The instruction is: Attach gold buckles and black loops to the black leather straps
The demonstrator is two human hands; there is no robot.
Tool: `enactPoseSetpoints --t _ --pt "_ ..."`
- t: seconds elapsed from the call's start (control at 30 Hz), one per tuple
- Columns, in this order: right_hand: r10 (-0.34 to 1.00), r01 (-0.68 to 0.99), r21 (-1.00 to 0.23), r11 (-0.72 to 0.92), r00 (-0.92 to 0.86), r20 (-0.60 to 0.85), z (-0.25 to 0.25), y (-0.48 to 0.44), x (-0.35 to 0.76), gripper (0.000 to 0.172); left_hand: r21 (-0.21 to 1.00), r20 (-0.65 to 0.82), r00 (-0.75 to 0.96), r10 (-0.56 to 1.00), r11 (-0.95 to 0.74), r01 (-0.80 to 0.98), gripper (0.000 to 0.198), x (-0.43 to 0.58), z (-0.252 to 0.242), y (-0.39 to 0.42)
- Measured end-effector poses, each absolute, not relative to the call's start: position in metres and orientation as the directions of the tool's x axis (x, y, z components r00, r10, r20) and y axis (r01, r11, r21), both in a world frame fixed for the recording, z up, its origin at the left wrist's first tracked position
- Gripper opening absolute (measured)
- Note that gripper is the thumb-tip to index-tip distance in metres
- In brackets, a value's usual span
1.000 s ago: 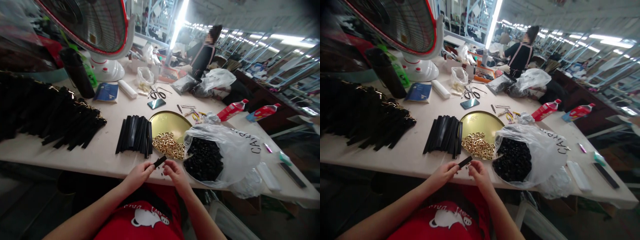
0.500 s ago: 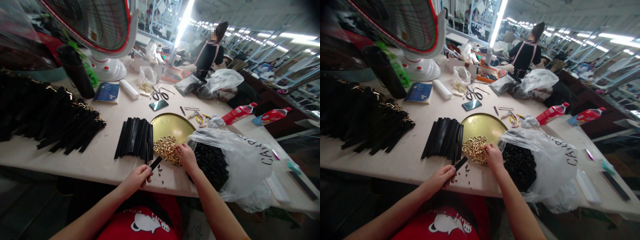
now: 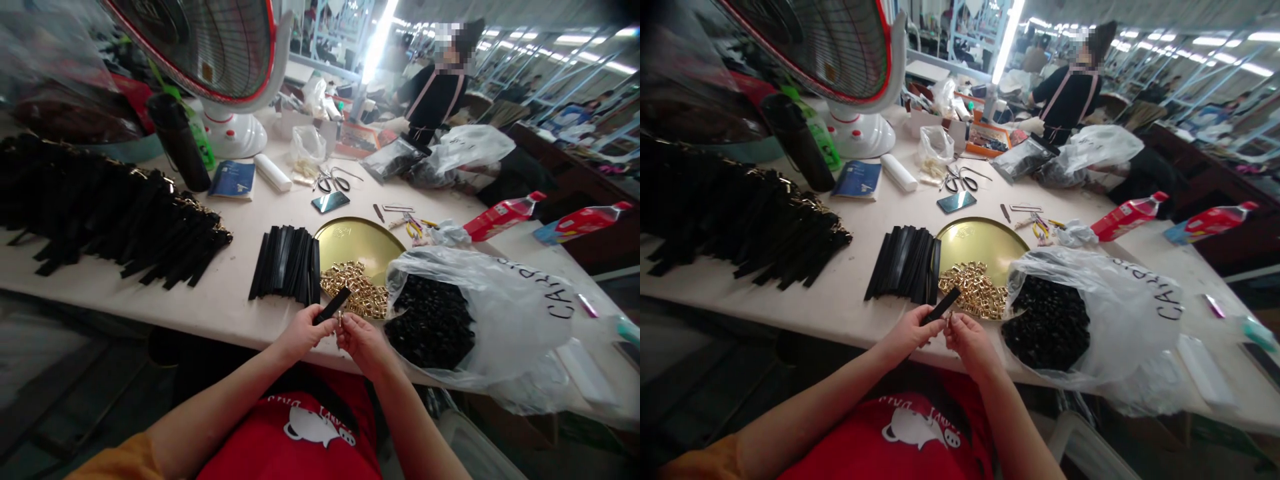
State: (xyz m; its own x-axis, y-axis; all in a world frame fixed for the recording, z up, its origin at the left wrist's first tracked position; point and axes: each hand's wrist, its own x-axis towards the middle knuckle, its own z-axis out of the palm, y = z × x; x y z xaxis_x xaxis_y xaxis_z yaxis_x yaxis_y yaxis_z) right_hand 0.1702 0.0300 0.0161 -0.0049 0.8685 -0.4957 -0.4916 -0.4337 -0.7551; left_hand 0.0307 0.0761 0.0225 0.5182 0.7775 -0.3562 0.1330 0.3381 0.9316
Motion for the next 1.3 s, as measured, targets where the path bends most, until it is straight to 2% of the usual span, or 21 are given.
enactPoseSetpoints --t 0.13,0.23,0.33,0.43,0.57,0.7,0.8,0.9,1.0,1.07,1.2,1.3 --pt "0.915 -0.278 -0.880 -0.386 0.006 -0.403 0.013 0.024 0.157 0.027 0.964 -0.262 0.491 0.831 0.197 0.180 0.029 0.019 0.022 0.068" --pt "0.950 -0.083 -0.948 -0.309 0.021 -0.311 0.012 0.020 0.148 0.020 0.939 -0.181 0.485 0.856 0.003 0.345 0.022 0.012 0.023 0.063" --pt "0.937 -0.109 -0.931 -0.350 -0.050 -0.346 0.011 0.015 0.144 0.015 0.849 -0.165 0.470 0.867 -0.118 0.515 0.019 0.009 0.024 0.059" --pt "0.903 -0.242 -0.871 -0.427 -0.069 -0.424 0.008 0.008 0.146 0.021 0.834 -0.151 0.496 0.855 -0.159 0.528 0.022 0.008 0.025 0.057" --pt "0.889 -0.376 -0.841 -0.389 0.088 -0.450 0.003 0.004 0.155 0.029 0.901 -0.136 0.492 0.860 -0.099 0.423 0.032 0.003 0.025 0.059" --pt "0.836 -0.572 -0.767 -0.291 0.238 -0.495 0.006 0.008 0.163 0.036 0.920 -0.203 0.501 0.841 -0.012 0.393 0.036 -0.005 0.018 0.057" --pt "0.818 -0.688 -0.671 -0.277 0.198 -0.540 0.013 0.012 0.163 0.038 0.927 -0.252 0.569 0.783 0.027 0.374 0.035 -0.008 0.015 0.051" --pt "0.818 -0.727 -0.604 -0.326 0.104 -0.566 0.017 0.012 0.161 0.039 0.927 -0.250 0.610 0.752 0.004 0.375 0.034 -0.005 0.018 0.048" --pt "0.821 -0.708 -0.609 -0.358 0.071 -0.566 0.015 0.010 0.157 0.038 0.928 -0.245 0.624 0.743 -0.006 0.372 0.033 -0.001 0.021 0.049" --pt "0.839 -0.651 -0.670 -0.357 0.093 -0.537 0.010 0.008 0.153 0.036 0.938 -0.236 0.612 0.754 0.013 0.346 0.031 0.004 0.021 0.050" --pt "0.893 -0.429 -0.848 -0.310 0.176 -0.415 0.003 0.002 0.143 0.033 0.967 -0.227 0.597 0.770 0.105 0.233 0.030 0.011 0.013 0.050" --pt "0.910 -0.293 -0.916 -0.275 0.228 -0.346 0.003 -0.001 0.141 0.027 0.956 -0.291 0.596 0.748 0.206 0.208 0.032 0.013 0.010 0.050"
